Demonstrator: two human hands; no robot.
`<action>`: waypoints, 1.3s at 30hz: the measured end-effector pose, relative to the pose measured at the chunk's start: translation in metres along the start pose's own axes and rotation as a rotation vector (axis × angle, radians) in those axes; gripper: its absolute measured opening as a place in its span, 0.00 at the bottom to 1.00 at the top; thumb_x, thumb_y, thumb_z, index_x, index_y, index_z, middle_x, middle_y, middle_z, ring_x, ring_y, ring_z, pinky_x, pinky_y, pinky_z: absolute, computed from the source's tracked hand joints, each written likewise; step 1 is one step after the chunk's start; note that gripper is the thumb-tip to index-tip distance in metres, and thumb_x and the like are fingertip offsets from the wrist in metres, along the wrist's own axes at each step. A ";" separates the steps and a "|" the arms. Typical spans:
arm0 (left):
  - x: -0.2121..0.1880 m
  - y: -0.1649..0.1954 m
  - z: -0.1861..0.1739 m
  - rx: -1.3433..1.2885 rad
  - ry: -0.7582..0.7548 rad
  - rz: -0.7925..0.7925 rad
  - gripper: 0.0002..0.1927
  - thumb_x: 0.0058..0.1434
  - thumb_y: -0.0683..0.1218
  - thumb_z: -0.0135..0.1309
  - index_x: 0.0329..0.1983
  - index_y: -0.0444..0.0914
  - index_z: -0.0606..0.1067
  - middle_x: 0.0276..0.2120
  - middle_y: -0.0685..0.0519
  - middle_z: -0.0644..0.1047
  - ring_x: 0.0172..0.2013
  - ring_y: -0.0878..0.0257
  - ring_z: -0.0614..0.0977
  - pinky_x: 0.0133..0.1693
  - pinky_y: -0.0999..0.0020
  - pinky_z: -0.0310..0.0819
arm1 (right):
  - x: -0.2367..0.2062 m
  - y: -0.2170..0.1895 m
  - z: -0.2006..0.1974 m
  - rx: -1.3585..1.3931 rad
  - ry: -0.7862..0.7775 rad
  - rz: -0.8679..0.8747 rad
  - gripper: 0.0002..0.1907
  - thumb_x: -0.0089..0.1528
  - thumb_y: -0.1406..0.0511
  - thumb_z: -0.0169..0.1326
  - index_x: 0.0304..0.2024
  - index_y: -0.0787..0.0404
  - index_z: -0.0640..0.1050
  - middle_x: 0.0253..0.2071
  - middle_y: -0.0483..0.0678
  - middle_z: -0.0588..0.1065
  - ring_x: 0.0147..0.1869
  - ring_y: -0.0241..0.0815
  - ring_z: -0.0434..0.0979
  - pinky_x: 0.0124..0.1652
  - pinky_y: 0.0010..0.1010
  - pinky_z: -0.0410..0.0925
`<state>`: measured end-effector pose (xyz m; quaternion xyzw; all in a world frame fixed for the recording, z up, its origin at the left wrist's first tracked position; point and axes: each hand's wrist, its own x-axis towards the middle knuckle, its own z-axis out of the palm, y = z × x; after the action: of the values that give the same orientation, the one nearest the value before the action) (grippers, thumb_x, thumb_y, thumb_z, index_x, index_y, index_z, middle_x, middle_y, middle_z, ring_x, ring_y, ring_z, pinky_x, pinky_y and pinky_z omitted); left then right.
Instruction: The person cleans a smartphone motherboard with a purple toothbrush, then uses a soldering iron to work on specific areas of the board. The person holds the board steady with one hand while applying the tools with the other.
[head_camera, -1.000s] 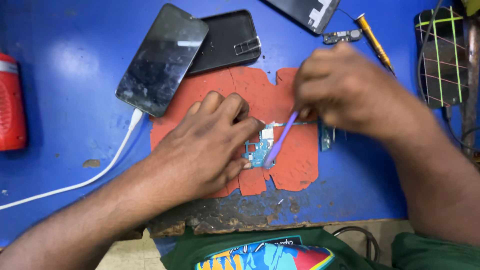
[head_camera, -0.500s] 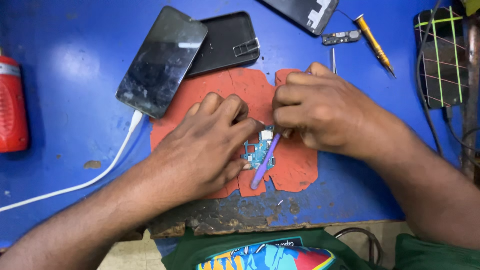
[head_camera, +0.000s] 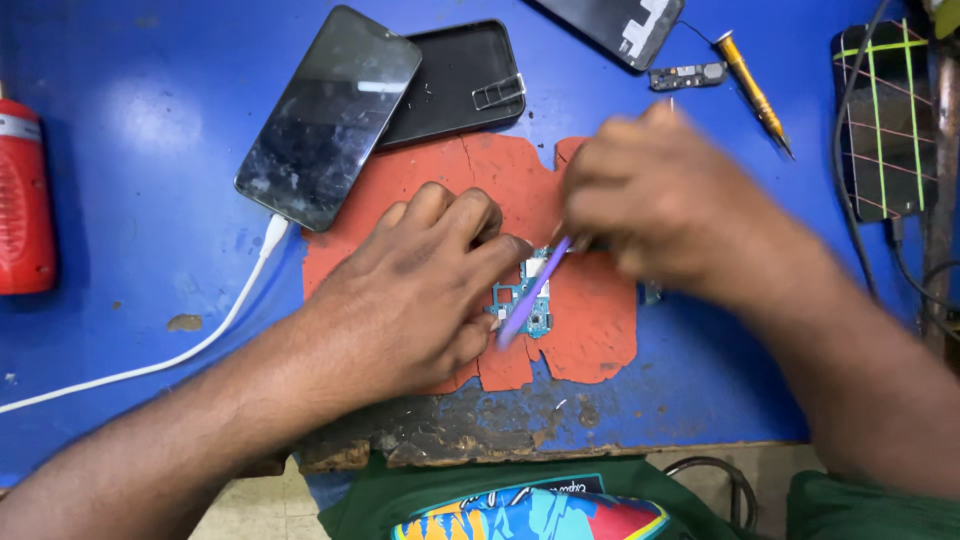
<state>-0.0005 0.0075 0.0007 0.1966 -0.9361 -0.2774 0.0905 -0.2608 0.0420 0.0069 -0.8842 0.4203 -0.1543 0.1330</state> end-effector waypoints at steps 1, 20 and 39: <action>0.000 0.000 -0.001 0.003 0.015 0.011 0.26 0.47 0.42 0.61 0.52 0.36 0.75 0.41 0.45 0.69 0.43 0.48 0.71 0.46 0.53 0.68 | 0.000 0.000 0.000 -0.010 -0.019 -0.025 0.14 0.41 0.72 0.62 0.27 0.54 0.76 0.36 0.42 0.73 0.47 0.45 0.74 0.42 0.42 0.60; 0.000 -0.001 0.000 0.022 0.013 0.039 0.25 0.48 0.42 0.59 0.52 0.36 0.75 0.42 0.46 0.69 0.44 0.48 0.71 0.46 0.53 0.68 | -0.010 0.004 0.008 -0.049 0.047 -0.003 0.12 0.45 0.73 0.62 0.29 0.54 0.77 0.37 0.42 0.75 0.46 0.44 0.74 0.43 0.41 0.60; -0.002 -0.002 0.002 0.042 0.033 0.039 0.19 0.58 0.43 0.57 0.54 0.38 0.77 0.42 0.49 0.70 0.44 0.50 0.71 0.46 0.55 0.68 | -0.004 0.000 0.011 -0.055 0.042 0.073 0.12 0.47 0.62 0.69 0.29 0.52 0.78 0.35 0.39 0.73 0.44 0.44 0.72 0.42 0.41 0.59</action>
<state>0.0011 0.0074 -0.0020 0.1850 -0.9436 -0.2526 0.1073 -0.2590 0.0459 -0.0038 -0.8681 0.4592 -0.1562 0.1052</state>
